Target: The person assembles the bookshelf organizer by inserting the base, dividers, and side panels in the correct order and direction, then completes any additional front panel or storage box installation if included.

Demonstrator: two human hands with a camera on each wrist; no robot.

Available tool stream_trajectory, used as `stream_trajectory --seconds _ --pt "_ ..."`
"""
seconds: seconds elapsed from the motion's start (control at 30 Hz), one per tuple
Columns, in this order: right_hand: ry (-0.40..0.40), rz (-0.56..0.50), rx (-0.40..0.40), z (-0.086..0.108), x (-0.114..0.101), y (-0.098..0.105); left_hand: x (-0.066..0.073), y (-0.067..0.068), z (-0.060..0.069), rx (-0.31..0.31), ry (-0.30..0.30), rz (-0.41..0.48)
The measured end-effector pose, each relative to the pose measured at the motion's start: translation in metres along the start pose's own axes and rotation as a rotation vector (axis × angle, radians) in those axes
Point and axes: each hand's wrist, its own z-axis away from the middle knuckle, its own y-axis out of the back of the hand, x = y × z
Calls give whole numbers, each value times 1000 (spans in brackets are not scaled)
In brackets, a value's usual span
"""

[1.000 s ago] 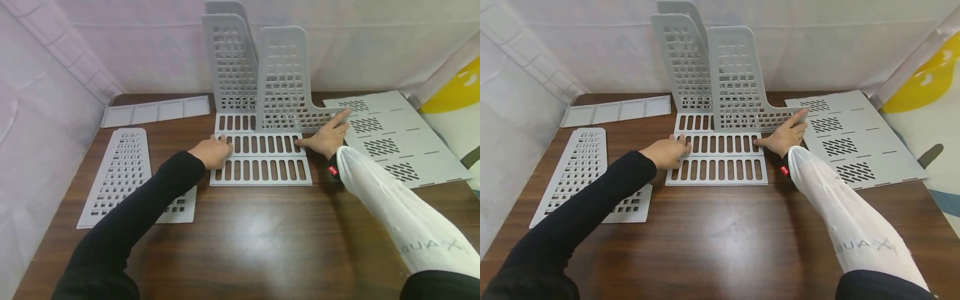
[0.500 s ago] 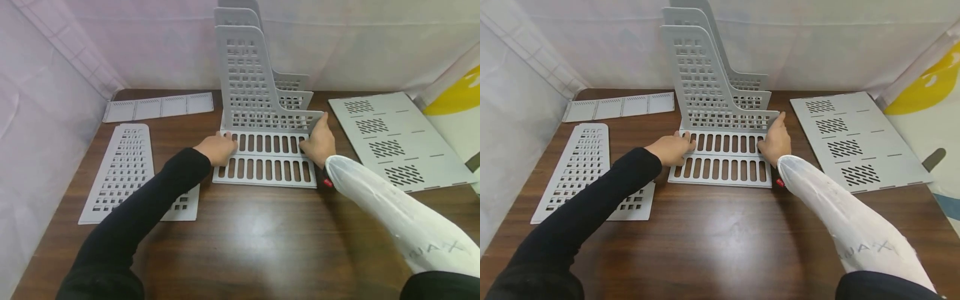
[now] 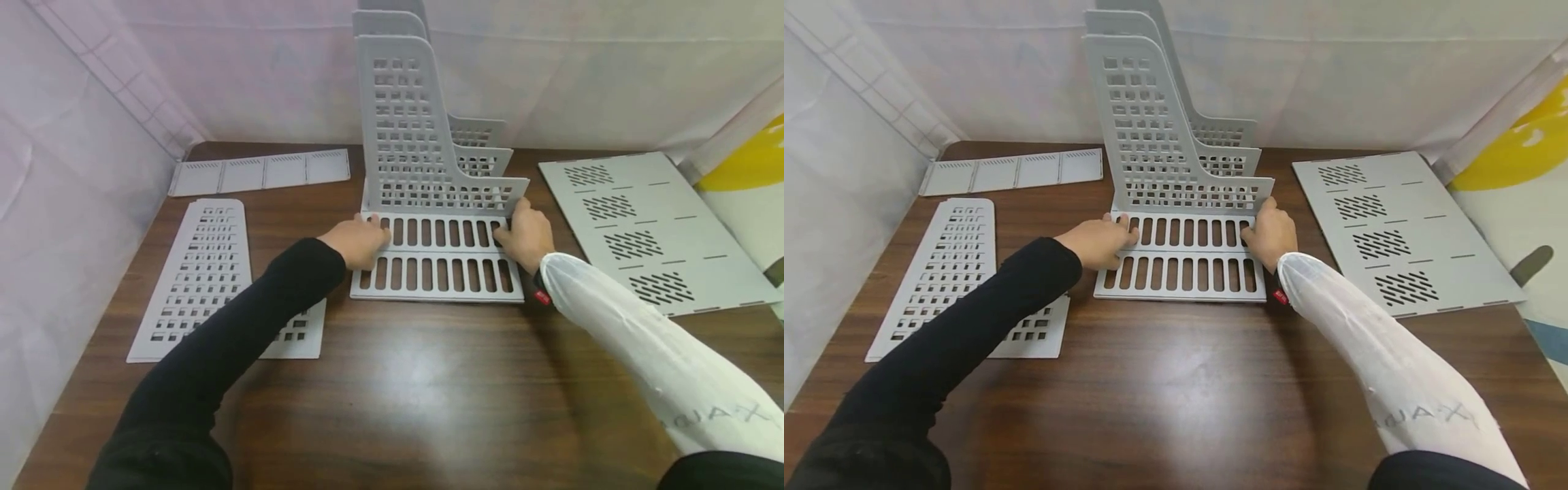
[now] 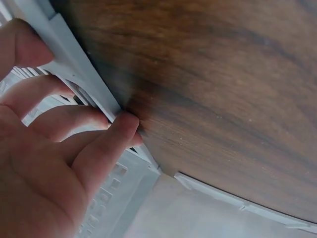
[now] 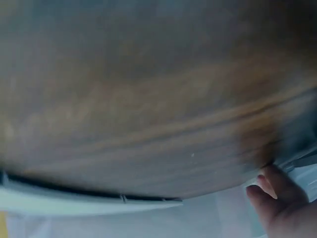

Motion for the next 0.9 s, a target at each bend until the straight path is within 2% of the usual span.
stream_trajectory --seconds 0.2,0.4,0.53,0.7,0.77,0.9 --pt "76 26 -15 -3 7 3 5 2 1 -27 2 -11" --pt "78 69 -75 -5 7 3 5 2 2 -21 8 -18" --pt "74 65 -92 -3 8 1 5 -4 1 -30 10 -4" --pt "149 50 -96 3 13 -2 4 -5 1 -66 0 9" --pt "173 59 -89 2 11 -1 3 -2 0 -61 -2 1" --pt "165 95 -101 -2 2 0 1 1 0 -50 6 -1"
